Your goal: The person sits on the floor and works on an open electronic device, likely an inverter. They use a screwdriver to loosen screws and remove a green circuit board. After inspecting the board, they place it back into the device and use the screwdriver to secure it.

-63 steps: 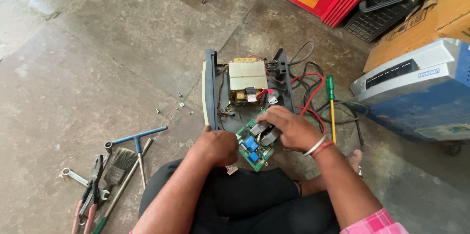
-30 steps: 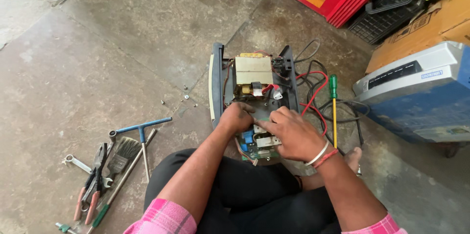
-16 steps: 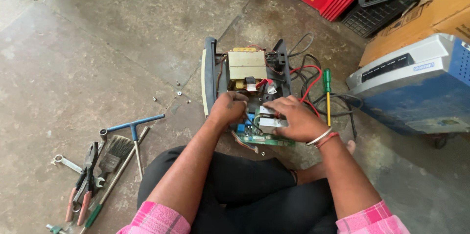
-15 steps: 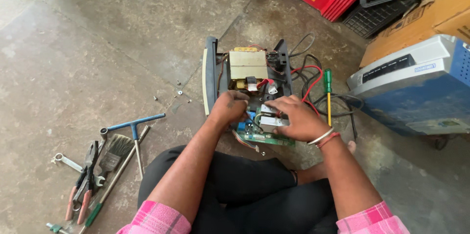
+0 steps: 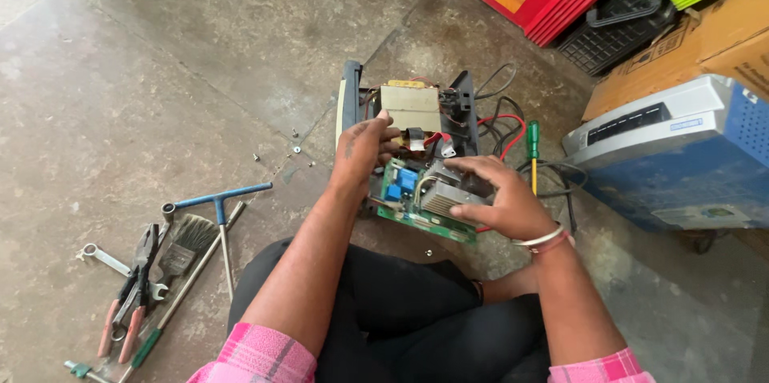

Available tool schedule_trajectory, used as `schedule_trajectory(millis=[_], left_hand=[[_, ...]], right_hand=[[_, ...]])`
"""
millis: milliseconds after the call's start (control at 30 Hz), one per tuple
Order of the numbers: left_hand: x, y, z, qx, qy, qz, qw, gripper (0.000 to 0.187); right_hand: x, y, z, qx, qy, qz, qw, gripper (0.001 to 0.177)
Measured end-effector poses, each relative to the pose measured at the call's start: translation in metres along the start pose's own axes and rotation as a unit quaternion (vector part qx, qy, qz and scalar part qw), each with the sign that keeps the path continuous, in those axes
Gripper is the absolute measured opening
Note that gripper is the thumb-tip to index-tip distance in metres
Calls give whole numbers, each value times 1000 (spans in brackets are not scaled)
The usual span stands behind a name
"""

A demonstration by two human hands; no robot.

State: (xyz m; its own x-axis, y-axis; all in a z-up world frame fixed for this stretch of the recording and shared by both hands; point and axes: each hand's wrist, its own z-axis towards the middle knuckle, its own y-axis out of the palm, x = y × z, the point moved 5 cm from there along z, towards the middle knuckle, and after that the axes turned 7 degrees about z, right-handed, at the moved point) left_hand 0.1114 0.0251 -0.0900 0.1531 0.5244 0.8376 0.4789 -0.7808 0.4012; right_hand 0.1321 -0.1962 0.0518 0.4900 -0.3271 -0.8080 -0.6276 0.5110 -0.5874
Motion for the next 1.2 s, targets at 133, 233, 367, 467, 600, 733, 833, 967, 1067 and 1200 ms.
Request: schedule_trajectory(millis=[133, 233, 367, 467, 600, 733, 833, 967, 1067, 1200], left_hand=[[-2, 9, -5, -32, -38, 57, 997, 47], [2, 16, -11, -39, -48, 103, 993, 52], [19, 33, -30, -60, -37, 135, 988, 57], [31, 56, -58, -87, 2, 114, 990, 59], [38, 80, -112, -99, 38, 84, 991, 59], [35, 99, -127, -131, 84, 79, 985, 55], [33, 108, -120, -153, 108, 128, 974, 54], [37, 116, -120, -208, 97, 123, 965, 57], [44, 120, -138, -212, 130, 174, 953, 61], [54, 117, -146, -112, 188, 307, 926, 54]], right_hand=[[-10, -16, -29, 49, 57, 70, 995, 68], [-5, -28, -60, 101, 68, 166, 979, 69], [18, -41, -86, 201, 0, 381, 902, 72], [48, -43, -95, 310, 4, 464, 830, 64], [70, -34, -81, 313, 43, 744, 589, 44], [57, -32, -70, 196, -19, 779, 595, 50], [75, -33, -73, 303, 35, 741, 598, 42], [87, -24, -75, 282, 12, 751, 596, 40], [100, -13, -84, 288, 33, 723, 627, 46], [131, 10, -105, 320, 74, 728, 602, 78]])
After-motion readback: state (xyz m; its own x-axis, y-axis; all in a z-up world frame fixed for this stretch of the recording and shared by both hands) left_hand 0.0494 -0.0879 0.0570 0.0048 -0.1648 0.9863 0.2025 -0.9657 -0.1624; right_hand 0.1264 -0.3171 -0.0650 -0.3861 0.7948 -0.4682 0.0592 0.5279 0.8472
